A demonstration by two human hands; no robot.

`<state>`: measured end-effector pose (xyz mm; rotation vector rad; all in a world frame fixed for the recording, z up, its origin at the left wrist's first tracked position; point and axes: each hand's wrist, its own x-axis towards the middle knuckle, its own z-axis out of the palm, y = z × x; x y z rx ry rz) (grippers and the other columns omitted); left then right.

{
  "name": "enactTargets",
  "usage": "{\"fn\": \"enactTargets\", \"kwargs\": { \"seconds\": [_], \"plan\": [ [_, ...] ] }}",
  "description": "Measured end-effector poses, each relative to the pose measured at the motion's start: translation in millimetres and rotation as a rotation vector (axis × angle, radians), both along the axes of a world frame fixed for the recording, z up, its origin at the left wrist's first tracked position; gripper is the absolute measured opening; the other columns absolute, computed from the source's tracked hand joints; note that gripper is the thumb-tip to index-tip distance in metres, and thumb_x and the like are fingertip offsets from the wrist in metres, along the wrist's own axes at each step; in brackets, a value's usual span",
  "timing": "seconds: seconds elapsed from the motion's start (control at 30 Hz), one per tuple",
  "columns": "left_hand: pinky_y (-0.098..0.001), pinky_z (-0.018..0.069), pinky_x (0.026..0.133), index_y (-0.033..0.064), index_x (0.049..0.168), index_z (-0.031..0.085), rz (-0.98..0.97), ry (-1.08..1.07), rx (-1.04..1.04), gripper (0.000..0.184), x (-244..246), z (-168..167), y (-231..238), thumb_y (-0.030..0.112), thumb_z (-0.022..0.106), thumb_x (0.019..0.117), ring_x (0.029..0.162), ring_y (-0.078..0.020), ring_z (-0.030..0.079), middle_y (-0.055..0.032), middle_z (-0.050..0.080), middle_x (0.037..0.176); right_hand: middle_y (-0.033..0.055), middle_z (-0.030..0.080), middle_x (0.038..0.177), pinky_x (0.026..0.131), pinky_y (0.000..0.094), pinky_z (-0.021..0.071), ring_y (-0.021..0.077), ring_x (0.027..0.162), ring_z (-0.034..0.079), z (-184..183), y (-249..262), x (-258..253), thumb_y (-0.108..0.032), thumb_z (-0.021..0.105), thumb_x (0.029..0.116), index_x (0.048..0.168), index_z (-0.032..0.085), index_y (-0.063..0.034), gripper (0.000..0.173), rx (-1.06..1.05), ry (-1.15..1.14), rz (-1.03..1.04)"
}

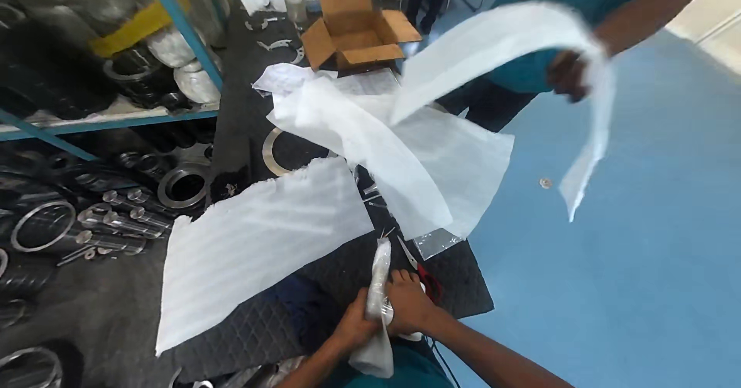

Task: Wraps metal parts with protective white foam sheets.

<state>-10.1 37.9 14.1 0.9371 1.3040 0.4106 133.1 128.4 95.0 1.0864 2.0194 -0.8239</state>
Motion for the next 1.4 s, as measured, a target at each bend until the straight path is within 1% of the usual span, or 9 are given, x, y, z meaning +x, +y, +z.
{"fn": "enactTargets", "kwargs": {
  "seconds": [0.17,0.23,0.33,0.47,0.6,0.73,0.83,1.13,1.4],
  "plan": [
    [-0.0446,0.0568,0.095,0.0059,0.155,0.024,0.116,-0.335,-0.142,0.083,-3,5,-4,0.006,0.068,0.085,0.114,-0.0252,0.065,-0.0197,0.056,0.136,0.0308,0.036,0.154,0.115,0.0651,0.0269,0.0481,0.144,0.034,4,0,4,-0.053,0.086,0.0727,0.138,0.054,0.0061,0.093,-0.006,-0.018,-0.01],
    [-0.0441,0.0565,0.09,0.0094,0.156,0.024,0.163,-0.423,-0.256,0.087,-2,9,-2,0.016,0.064,0.0788,0.11,-0.0245,0.064,-0.018,0.057,0.133,0.0309,0.037,0.154,0.114,0.0654,0.0275,0.0482,0.143,0.034,3,0,5,-0.052,0.086,0.0719,0.135,0.056,0.0056,0.09,-0.003,-0.023,-0.001],
    [-0.044,0.0564,0.096,0.0083,0.157,0.02,0.11,-0.436,-0.253,0.093,-2,8,-4,0.027,0.076,0.0863,0.114,-0.0259,0.065,-0.0196,0.056,0.136,0.0323,0.038,0.151,0.112,0.0664,0.0295,0.0491,0.141,0.036,5,1,4,-0.048,0.086,0.0742,0.129,0.059,0.0079,0.083,-0.016,-0.039,0.036],
    [-0.0421,0.0579,0.094,0.0059,0.155,0.025,0.137,-0.42,-0.215,0.087,3,2,-11,0.024,0.077,0.0879,0.109,-0.0241,0.067,-0.0187,0.059,0.131,0.0327,0.04,0.15,0.112,0.0662,0.0293,0.0494,0.141,0.036,6,0,2,-0.045,0.085,0.0761,0.127,0.059,0.0097,0.079,-0.025,-0.036,0.093],
    [-0.0382,0.0576,0.087,0.0039,0.152,0.035,0.267,-0.365,-0.194,0.066,10,7,-17,0.012,0.057,0.0904,0.103,-0.02,0.066,-0.0165,0.061,0.128,0.0319,0.039,0.15,0.113,0.0661,0.0276,0.0491,0.141,0.035,11,3,-1,-0.046,0.085,0.0762,0.129,0.058,0.0088,0.08,-0.031,-0.043,0.132],
    [-0.0374,0.0577,0.082,-0.0019,0.142,0.045,0.448,-0.405,-0.162,0.06,12,7,-20,0.01,0.055,0.0848,0.095,-0.0185,0.067,-0.0153,0.065,0.115,0.0319,0.035,0.156,0.116,0.0644,0.0265,0.0482,0.145,0.033,26,6,6,-0.05,0.086,0.0758,0.154,0.031,0.0089,0.112,-0.053,-0.047,0.024],
    [-0.0376,0.0593,0.077,-0.0028,0.139,0.047,0.552,-0.468,-0.156,0.063,11,11,-17,0.011,0.058,0.0789,0.09,-0.019,0.069,-0.015,0.068,0.109,0.0332,0.031,0.159,0.119,0.0604,0.0259,0.0488,0.147,0.032,40,5,16,-0.047,0.089,0.0733,0.158,0.016,0.0106,0.125,-0.031,-0.041,-0.057],
    [-0.0323,0.0568,0.057,0.0031,0.123,0.045,0.713,-0.834,-0.123,0.046,27,42,-8,0.01,0.051,0.0785,0.064,-0.0158,0.066,-0.0063,0.067,0.081,0.0362,0.034,0.156,0.119,0.0613,0.0257,0.0499,0.144,0.036,23,-35,25,-0.04,0.09,0.072,0.157,0.019,0.0134,0.122,0.096,0.039,-0.154],
    [-0.0392,0.0561,0.089,-0.0043,0.138,0.046,0.332,-0.458,-0.01,0.055,4,47,-5,0.017,0.051,0.0876,0.101,-0.0192,0.064,-0.0151,0.06,0.12,0.032,0.036,0.157,0.119,0.0601,0.0274,0.0474,0.145,0.036,25,-34,14,-0.037,0.087,0.0732,0.155,0.028,0.0104,0.112,0.192,0.073,-0.226]
  ]
}}
